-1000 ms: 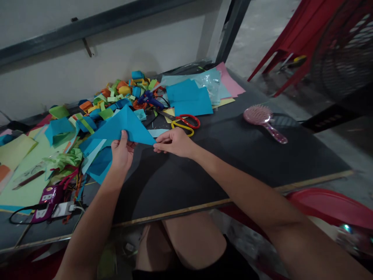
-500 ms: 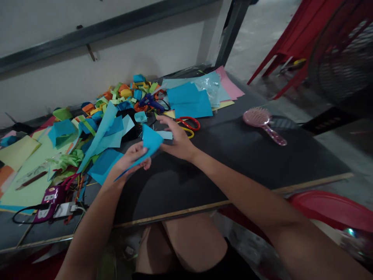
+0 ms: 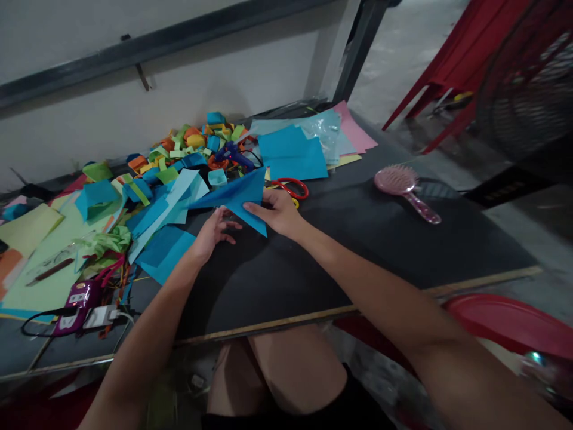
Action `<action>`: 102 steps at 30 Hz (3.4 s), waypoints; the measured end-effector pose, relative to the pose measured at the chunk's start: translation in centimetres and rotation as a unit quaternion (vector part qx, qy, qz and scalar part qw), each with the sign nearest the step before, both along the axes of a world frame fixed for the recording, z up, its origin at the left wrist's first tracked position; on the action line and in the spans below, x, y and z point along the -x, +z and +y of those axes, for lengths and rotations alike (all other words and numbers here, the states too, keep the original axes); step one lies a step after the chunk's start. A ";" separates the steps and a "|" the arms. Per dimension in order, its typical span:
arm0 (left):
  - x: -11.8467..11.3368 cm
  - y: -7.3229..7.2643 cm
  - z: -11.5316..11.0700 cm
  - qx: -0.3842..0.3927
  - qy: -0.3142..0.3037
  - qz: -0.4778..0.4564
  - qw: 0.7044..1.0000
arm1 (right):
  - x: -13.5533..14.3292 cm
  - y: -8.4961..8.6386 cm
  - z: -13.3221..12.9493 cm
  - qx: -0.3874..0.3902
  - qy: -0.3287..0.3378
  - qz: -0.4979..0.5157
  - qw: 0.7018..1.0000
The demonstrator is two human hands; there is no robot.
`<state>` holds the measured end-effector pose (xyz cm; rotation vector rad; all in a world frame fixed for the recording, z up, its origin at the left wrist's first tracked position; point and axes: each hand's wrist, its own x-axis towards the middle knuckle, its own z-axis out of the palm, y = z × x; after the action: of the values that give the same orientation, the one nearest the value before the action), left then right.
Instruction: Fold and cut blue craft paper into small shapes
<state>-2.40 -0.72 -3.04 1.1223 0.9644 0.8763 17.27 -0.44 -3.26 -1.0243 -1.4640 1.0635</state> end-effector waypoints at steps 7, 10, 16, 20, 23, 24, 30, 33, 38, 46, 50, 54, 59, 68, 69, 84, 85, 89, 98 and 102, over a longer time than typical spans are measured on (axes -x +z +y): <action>-0.1 -0.9 -0.3 -0.136 0.089 0.023 0.987 | 0.0 0.6 -0.1 0.093 0.069 -0.014 0.993; -0.1 -0.9 -0.1 -0.118 0.159 0.024 0.980 | 0.0 0.4 -0.1 0.095 0.089 -0.012 0.991; 0.1 -0.3 0.3 -0.065 0.216 -0.087 0.970 | 0.0 0.5 -0.2 0.097 0.125 -0.040 0.987; 0.1 -0.1 0.3 -0.047 0.217 -0.119 0.968 | 0.1 0.8 -0.4 0.078 0.080 -0.013 0.994; 0.1 0.0 0.4 -0.050 0.236 -0.131 0.962 | 0.2 0.8 -0.5 0.070 0.051 -0.003 0.996; 0.1 0.0 0.4 -0.049 0.241 -0.132 0.960 | 0.2 0.8 -0.6 0.070 0.046 -0.003 0.996; 0.0 0.2 0.4 -0.035 0.261 -0.121 0.957 | 0.3 0.9 -0.6 0.073 0.032 0.002 0.997; 0.2 0.3 0.4 -0.043 0.265 -0.129 0.955 | 0.2 1.0 -0.6 0.064 0.021 -0.011 0.998; 0.6 0.3 0.5 -0.050 0.262 -0.120 0.956 | 0.0 0.9 -0.5 0.051 0.003 -0.038 0.998; 0.8 0.2 0.6 -0.055 0.243 -0.120 0.961 | 0.5 1.2 -1.0 0.090 0.100 0.047 0.990; 0.9 0.2 0.6 -0.043 0.257 -0.108 0.959 | 0.7 1.3 -1.3 0.066 0.075 0.015 0.995; 1.1 0.2 0.9 -0.039 0.267 -0.126 0.955 | 0.7 1.0 -1.3 0.015 0.030 -0.014 0.999; 0.9 0.7 0.9 -0.005 0.271 -0.144 0.952 | 0.6 0.9 -1.4 -0.027 0.039 -0.036 0.998; -0.1 0.3 0.3 -0.011 0.206 -0.166 0.964 | 1.4 0.7 -2.5 -0.048 0.103 -0.059 0.992; -0.1 0.3 0.2 0.004 0.191 -0.162 0.968 | 1.7 0.5 -2.6 -0.049 0.093 -0.059 0.993; 1.0 2.6 -1.3 0.192 -0.115 -0.107 0.969 | -0.3 0.8 -0.9 -0.106 0.079 -0.016 0.991; 1.1 2.8 -1.2 0.196 -0.110 -0.111 0.968 | -0.2 0.8 -1.0 -0.120 0.083 -0.027 0.989; 1.4 2.9 -0.9 0.207 -0.101 -0.113 0.967 | 0.4 0.7 -1.4 -0.144 0.078 -0.057 0.985; 1.3 1.3 0.6 0.073 0.077 -0.030 0.994 | 0.7 0.6 -1.1 0.017 0.001 0.092 0.996; 1.4 1.0 0.5 -0.072 0.139 -0.082 0.984 | 0.7 1.0 -1.3 0.028 0.036 0.009 0.999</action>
<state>-3.77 -0.25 -2.06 1.0315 0.9456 1.2626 16.56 -1.69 -2.31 -1.0048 -1.4732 1.1677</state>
